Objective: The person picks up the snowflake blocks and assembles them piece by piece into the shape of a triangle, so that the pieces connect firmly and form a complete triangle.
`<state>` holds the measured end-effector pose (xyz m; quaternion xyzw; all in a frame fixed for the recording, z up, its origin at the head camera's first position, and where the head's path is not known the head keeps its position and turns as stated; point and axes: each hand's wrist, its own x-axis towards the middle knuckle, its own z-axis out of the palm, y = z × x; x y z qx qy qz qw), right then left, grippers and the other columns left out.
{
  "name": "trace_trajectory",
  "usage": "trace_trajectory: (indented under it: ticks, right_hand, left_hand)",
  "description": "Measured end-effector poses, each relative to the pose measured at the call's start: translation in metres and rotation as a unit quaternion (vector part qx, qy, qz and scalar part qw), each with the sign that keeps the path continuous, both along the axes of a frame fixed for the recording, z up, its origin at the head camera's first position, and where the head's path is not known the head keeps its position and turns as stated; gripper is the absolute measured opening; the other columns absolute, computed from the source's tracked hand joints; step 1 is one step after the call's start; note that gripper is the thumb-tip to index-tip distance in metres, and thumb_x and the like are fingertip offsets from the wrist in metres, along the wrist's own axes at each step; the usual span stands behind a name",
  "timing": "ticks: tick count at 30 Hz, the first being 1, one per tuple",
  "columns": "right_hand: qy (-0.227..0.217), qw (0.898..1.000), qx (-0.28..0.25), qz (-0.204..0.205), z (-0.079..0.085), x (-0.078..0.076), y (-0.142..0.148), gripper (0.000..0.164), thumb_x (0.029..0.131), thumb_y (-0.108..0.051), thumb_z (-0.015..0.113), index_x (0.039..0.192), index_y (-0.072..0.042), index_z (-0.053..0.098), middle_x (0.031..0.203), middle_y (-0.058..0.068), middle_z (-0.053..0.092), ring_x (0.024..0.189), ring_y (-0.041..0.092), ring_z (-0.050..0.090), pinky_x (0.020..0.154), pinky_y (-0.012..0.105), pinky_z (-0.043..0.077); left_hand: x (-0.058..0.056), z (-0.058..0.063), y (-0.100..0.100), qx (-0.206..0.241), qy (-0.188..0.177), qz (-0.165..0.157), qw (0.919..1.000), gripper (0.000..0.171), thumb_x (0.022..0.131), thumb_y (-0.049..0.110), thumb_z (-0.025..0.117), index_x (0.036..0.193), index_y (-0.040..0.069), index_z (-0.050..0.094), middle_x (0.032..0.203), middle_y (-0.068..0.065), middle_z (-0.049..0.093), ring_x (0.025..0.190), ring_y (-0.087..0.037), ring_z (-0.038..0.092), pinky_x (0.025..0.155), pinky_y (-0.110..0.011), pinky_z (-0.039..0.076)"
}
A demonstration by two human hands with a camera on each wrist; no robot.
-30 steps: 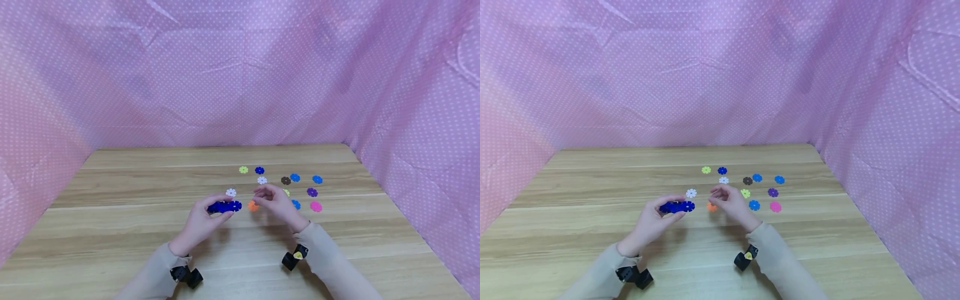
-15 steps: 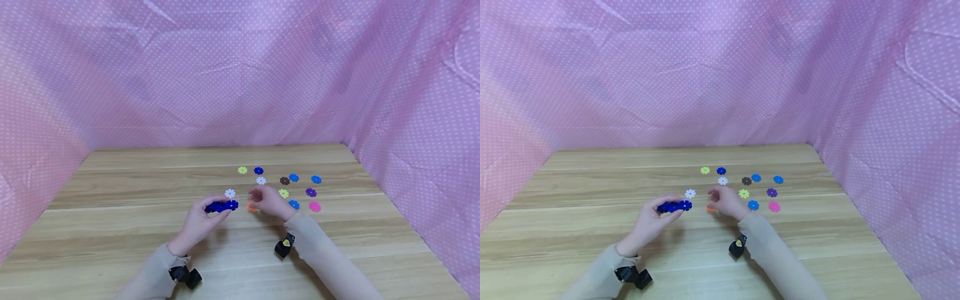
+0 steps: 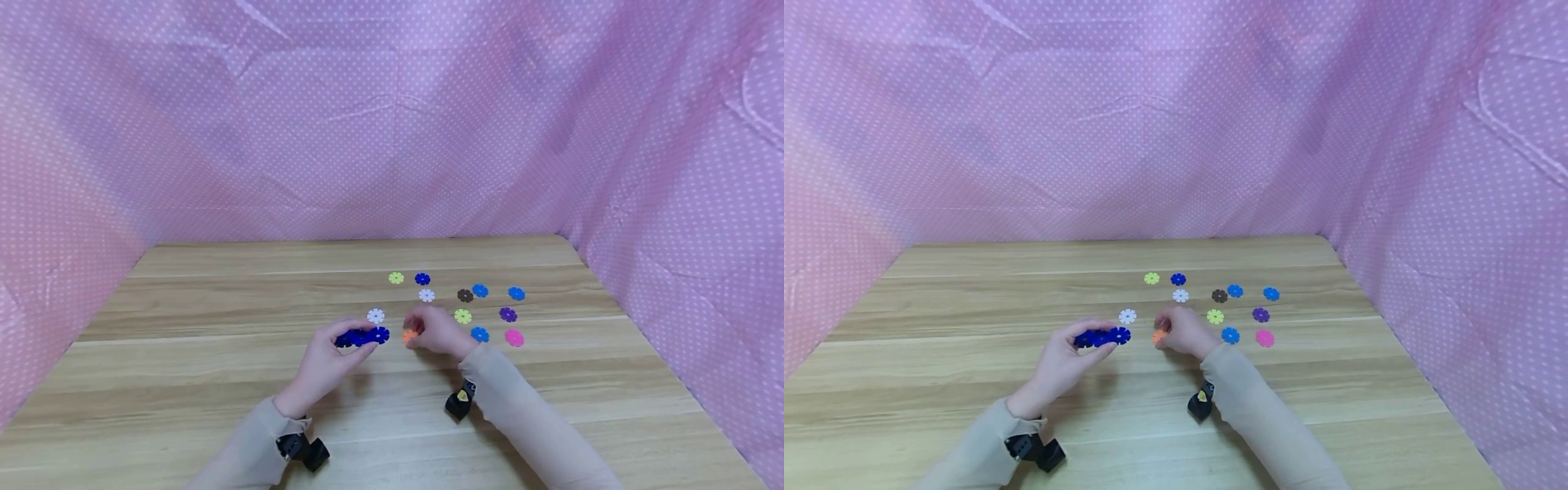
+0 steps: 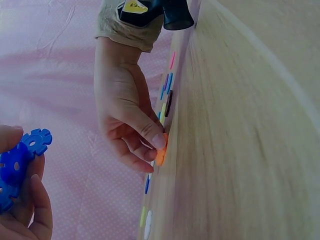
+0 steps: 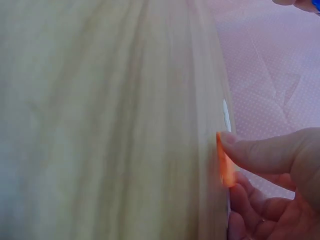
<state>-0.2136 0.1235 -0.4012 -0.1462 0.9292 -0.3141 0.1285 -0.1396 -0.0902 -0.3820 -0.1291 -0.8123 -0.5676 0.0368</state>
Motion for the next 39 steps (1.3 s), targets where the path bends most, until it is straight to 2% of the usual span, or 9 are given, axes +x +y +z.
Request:
trace_trajectory:
  ticks: [3, 7, 12, 17, 20, 24, 30, 35, 39]
  right_hand:
    - [-0.002, 1.0, 0.006, 0.004, -0.001, 0.001, 0.0, 0.022, 0.075, -0.01, 0.078, 0.095, -0.013, 0.068, 0.084, -0.002, 0.06, 0.078, 0.014, 0.054, 0.072, 0.029, 0.047]
    - [-0.007, 1.0, 0.01, 0.009, -0.001, 0.003, 0.001, 0.012, 0.077, -0.015, 0.078, 0.078, -0.014, 0.066, 0.075, -0.003, 0.058, 0.071, 0.014, 0.051, 0.064, 0.026, 0.042]
    - [-0.017, 1.0, -0.023, 0.011, 0.002, 0.012, 0.004, 0.019, 0.078, -0.025, 0.078, 0.07, -0.016, 0.064, 0.07, -0.003, 0.058, 0.065, 0.014, 0.049, 0.06, 0.026, 0.04]
    - [-0.023, 0.996, -0.081, 0.017, 0.007, 0.024, 0.003, 0.012, 0.082, -0.024, 0.074, 0.087, -0.015, 0.068, 0.071, -0.002, 0.059, 0.062, 0.013, 0.049, 0.056, 0.026, 0.042]
    - [-0.02, 0.992, -0.118, 0.028, 0.01, 0.03, 0.001, 0.02, 0.084, -0.021, 0.072, 0.1, -0.012, 0.067, 0.068, -0.002, 0.059, 0.059, 0.012, 0.05, 0.053, 0.023, 0.041]
    - [-0.021, 0.986, -0.164, 0.036, 0.014, 0.038, 0.0, 0.027, 0.085, -0.015, 0.071, 0.109, -0.005, 0.064, 0.064, 0.0, 0.059, 0.057, 0.012, 0.055, 0.051, 0.022, 0.043]
    - [-0.066, 0.965, -0.253, -0.008, 0.019, 0.045, 0.002, 0.032, 0.089, -0.012, 0.065, 0.118, 0.0, 0.06, 0.068, 0.004, 0.063, 0.068, 0.022, 0.064, 0.065, 0.032, 0.056]
    - [-0.084, 0.953, -0.291, -0.02, 0.021, 0.048, 0.004, 0.034, 0.093, -0.01, 0.059, 0.124, 0.002, 0.056, 0.081, 0.012, 0.066, 0.076, 0.021, 0.064, 0.074, 0.036, 0.056]
    - [-0.098, 0.949, -0.3, -0.02, 0.022, 0.049, 0.006, 0.036, 0.093, -0.01, 0.059, 0.127, 0.001, 0.054, 0.084, 0.015, 0.067, 0.077, 0.021, 0.065, 0.076, 0.039, 0.056]
  left_hand:
    - [0.0, 0.0, 0.001, 0.0, 0.001, 0.0, 1.0, 0.027, 0.082, 0.01, 0.073, 0.109, 0.013, 0.07, 0.113, -0.006, 0.067, 0.104, -0.023, 0.061, 0.085, -0.038, 0.052]
    - [0.0, -0.001, 0.002, 0.0, -0.002, -0.001, 1.0, 0.028, 0.082, 0.009, 0.073, 0.11, 0.01, 0.069, 0.113, -0.006, 0.067, 0.104, -0.023, 0.061, 0.086, -0.039, 0.052]
    - [-0.001, -0.003, 0.003, 0.004, 0.008, 0.0, 1.0, 0.032, 0.081, 0.008, 0.074, 0.112, 0.011, 0.068, 0.11, -0.006, 0.068, 0.102, -0.023, 0.062, 0.085, -0.037, 0.052]
    - [-0.001, -0.006, 0.004, 0.007, 0.038, -0.003, 0.9992, 0.037, 0.079, 0.005, 0.074, 0.115, 0.008, 0.065, 0.106, -0.008, 0.068, 0.101, -0.024, 0.063, 0.082, -0.026, 0.051]
    - [-0.001, -0.006, 0.004, 0.013, 0.032, -0.003, 0.9994, 0.035, 0.08, 0.005, 0.074, 0.114, 0.008, 0.065, 0.111, -0.01, 0.067, 0.102, -0.024, 0.063, 0.082, -0.029, 0.053]
    - [0.0, -0.005, 0.004, 0.018, 0.017, -0.002, 0.9997, 0.034, 0.082, 0.007, 0.072, 0.115, 0.01, 0.065, 0.117, -0.01, 0.065, 0.104, -0.024, 0.063, 0.084, -0.036, 0.054]
    - [0.0, -0.006, 0.005, 0.027, 0.011, -0.01, 0.9995, 0.03, 0.082, 0.006, 0.072, 0.111, 0.01, 0.067, 0.115, -0.01, 0.065, 0.101, -0.025, 0.063, 0.083, -0.048, 0.053]
    - [0.0, -0.007, 0.005, 0.023, 0.026, -0.013, 0.9993, 0.027, 0.082, 0.006, 0.072, 0.109, 0.011, 0.068, 0.114, -0.009, 0.065, 0.101, -0.024, 0.063, 0.084, -0.039, 0.054]
    - [0.0, -0.006, 0.006, 0.02, 0.047, -0.024, 0.9984, 0.027, 0.082, 0.005, 0.073, 0.108, 0.007, 0.068, 0.114, -0.009, 0.064, 0.101, -0.024, 0.062, 0.083, -0.027, 0.054]
